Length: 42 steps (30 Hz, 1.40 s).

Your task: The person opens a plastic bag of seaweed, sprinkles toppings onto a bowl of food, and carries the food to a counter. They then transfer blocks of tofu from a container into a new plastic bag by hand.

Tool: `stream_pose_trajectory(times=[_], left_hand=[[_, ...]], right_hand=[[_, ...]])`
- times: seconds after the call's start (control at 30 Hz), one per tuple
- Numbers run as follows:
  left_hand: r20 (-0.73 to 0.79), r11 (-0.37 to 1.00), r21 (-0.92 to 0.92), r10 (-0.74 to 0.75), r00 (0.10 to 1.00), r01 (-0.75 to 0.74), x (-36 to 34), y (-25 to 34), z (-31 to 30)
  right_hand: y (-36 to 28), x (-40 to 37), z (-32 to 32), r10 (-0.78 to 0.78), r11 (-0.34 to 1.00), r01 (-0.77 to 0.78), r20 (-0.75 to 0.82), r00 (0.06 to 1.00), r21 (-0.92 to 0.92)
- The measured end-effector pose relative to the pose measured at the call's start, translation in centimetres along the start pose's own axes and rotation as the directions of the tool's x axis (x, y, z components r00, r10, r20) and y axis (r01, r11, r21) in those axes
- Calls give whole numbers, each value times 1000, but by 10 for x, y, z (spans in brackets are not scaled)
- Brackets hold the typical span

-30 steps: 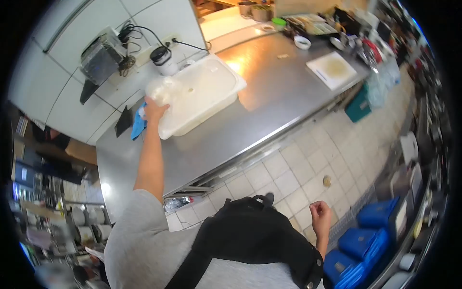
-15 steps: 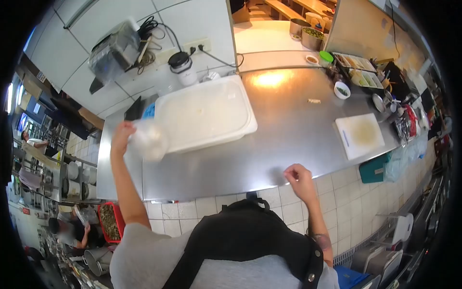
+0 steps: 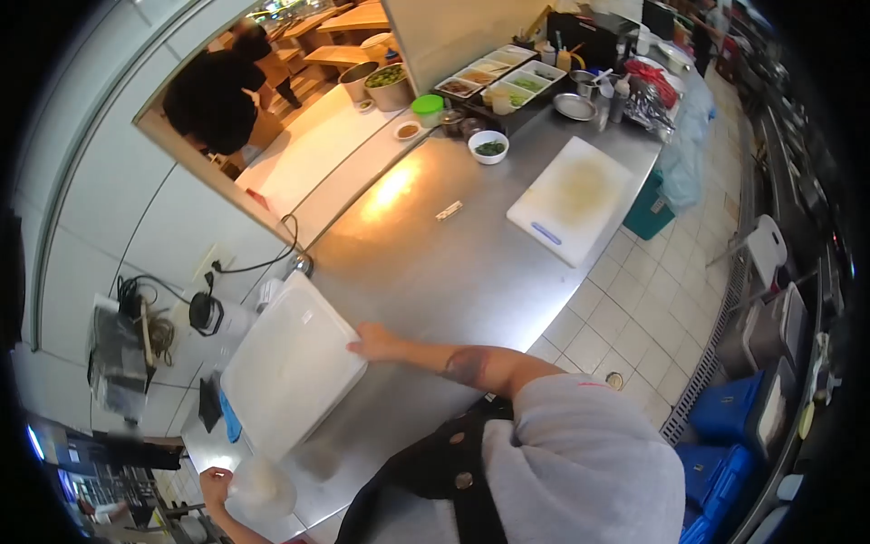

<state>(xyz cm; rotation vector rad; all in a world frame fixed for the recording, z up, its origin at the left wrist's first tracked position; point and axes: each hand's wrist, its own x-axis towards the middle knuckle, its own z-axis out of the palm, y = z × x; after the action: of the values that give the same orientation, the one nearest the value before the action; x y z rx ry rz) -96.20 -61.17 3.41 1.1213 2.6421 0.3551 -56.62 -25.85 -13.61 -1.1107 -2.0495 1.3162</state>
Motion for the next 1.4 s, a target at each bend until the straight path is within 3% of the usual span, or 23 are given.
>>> stream_pose_trajectory(times=[0.03, 0.07, 0.13, 0.2, 0.27, 0.3, 0.4, 0.5, 0.6, 0.67, 0.7, 0.77, 0.9, 0.93, 0.97, 1.03, 1.1, 1.2, 1.23, 1.27, 1.3, 1.37, 1.4], left_hand=[[-94, 995, 77, -61, 994, 69, 2, 1, 1], [-98, 994, 83, -62, 993, 70, 2, -3, 0], [-88, 954, 299, 12, 996, 15, 3, -13, -3], [-135, 951, 306, -8, 991, 49, -8, -18, -10], [-262, 885, 465, 136, 955, 2, -17, -17, -19], [-280, 913, 384, -30, 959, 140, -23, 15, -24], [-244, 925, 379, 82, 966, 17, -4, 6, -8], [-154, 907, 416, 0, 988, 65, 16, 29, 19], [-126, 913, 396, -53, 991, 99, 34, 57, 35], [-142, 910, 397, -69, 987, 121, 49, 67, 37], [-134, 888, 452, -31, 990, 89, 59, 73, 39], [-118, 859, 510, 12, 993, 50, 79, 90, 42], [-190, 884, 460, 190, 963, -84, 89, 124, 68], [-235, 903, 406, 254, 938, -143, 90, 130, 76], [-147, 917, 379, 196, 970, -128, 86, 145, 79], [-132, 922, 353, 216, 968, -157, 85, 143, 99], [-127, 927, 323, 241, 962, -190, 86, 125, 109], [-110, 874, 418, 321, 941, -249, 95, 120, 113], [-54, 859, 483, 226, 973, -172, 95, 126, 111], [-5, 829, 550, 119, 993, -96, 93, 131, 105], [-11, 829, 553, 110, 994, -85, 94, 155, 98], [312, 757, 650, -181, 933, -71, 114, 228, 87], [357, 819, 564, -131, 925, -101, 124, 254, 87]], right_hand=[[-1, 0, -2, 13, 1000, -14, 48, 999, 16], [-8, -2, -5, 20, 999, -24, 105, 994, 33], [-21, -9, -15, 36, 999, -39, 131, 991, 17], [-21, -12, -25, 56, 998, -56, 148, 987, -4], [-14, -13, -30, 58, 998, -63, 250, 967, 13], [-9, -12, -32, 54, 998, -59, 246, 968, 14], [13, -10, -35, 10, 995, -32, 237, 971, 90], [15, -13, -59, 49, 995, -66, 220, 974, 71], [17, -9, -97, -1, 1000, -8, 313, 950, 28], [8, -14, -131, 97, 989, -141, 485, 869, 53], [16, -12, -138, 95, 989, -136, 479, 872, 50], [32, -15, -142, -14, 999, 33, 415, 910, -37], [41, 1, -180, -17, 998, -18, 526, 850, 62], [46, 13, -195, -114, 993, 104, 570, 814, 51], [53, 23, -209, -204, 974, 222, 608, 768, 46], [94, 61, -214, -254, 899, 345, 319, 913, -271], [86, 89, -254, -302, 661, 317, 145, 942, -680], [117, 118, -278, -350, 560, 178, -36, 936, -809], [127, 124, -284, -355, 560, 184, -32, 934, -808], [137, 128, -290, -268, 655, 183, 1, 963, -733], [146, 132, -295, -185, 740, 170, 46, 982, -651], [160, 140, -304, -180, 769, 154, 22, 983, -620], [167, 144, -308, -162, 799, 127, -8, 987, -587]])
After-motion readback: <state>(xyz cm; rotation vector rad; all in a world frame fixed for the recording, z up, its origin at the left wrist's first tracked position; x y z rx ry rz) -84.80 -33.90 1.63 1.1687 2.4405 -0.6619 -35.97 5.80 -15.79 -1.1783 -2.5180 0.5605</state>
